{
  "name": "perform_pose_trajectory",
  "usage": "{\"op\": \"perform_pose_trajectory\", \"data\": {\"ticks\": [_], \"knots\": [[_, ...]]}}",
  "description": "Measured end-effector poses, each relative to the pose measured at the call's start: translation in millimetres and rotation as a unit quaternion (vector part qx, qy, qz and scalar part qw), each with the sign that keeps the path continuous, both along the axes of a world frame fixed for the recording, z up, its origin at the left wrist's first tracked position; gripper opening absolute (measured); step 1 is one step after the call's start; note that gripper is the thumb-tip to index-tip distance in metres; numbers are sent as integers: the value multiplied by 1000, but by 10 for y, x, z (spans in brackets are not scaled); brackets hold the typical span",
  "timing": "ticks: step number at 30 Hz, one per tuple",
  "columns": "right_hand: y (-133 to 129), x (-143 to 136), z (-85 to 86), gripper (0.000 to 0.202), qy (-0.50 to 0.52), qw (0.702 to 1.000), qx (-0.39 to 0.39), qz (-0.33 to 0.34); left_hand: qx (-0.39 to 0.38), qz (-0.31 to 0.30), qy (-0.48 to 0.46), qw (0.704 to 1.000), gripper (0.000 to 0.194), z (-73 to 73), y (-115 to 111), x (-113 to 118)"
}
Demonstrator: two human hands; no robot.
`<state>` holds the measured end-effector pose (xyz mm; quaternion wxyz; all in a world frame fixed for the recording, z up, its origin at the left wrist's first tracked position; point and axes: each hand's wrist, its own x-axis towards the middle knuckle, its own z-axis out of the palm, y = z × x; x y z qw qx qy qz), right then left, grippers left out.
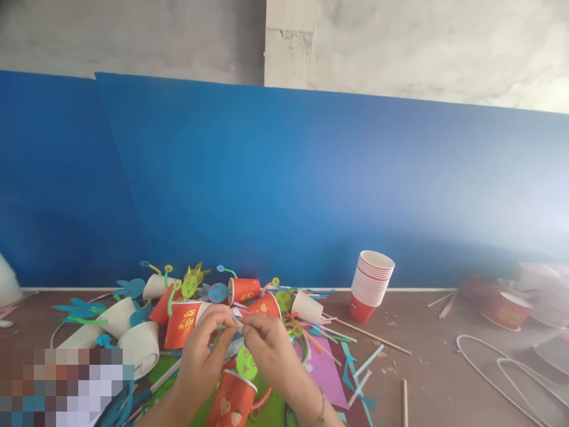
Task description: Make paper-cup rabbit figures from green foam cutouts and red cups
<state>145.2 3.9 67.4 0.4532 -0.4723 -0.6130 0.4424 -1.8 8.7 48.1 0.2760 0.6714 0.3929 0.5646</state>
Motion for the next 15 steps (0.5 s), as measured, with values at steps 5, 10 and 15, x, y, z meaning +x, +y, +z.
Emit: {"op": "perform_pose_trajectory", "data": {"ticks": [5,10,15], "knots": [[136,366,103,31,-3,997,-5,-79,-76,52,-123,988,19,136,109,-148],[190,694,77,30,-422,902,7,-90,-257,-31,-124,958,26,110,169,-106],[151,644,-91,22,-497,862,-28,-94,-338,-102,-122,927,33,-29,162,-9]]}}
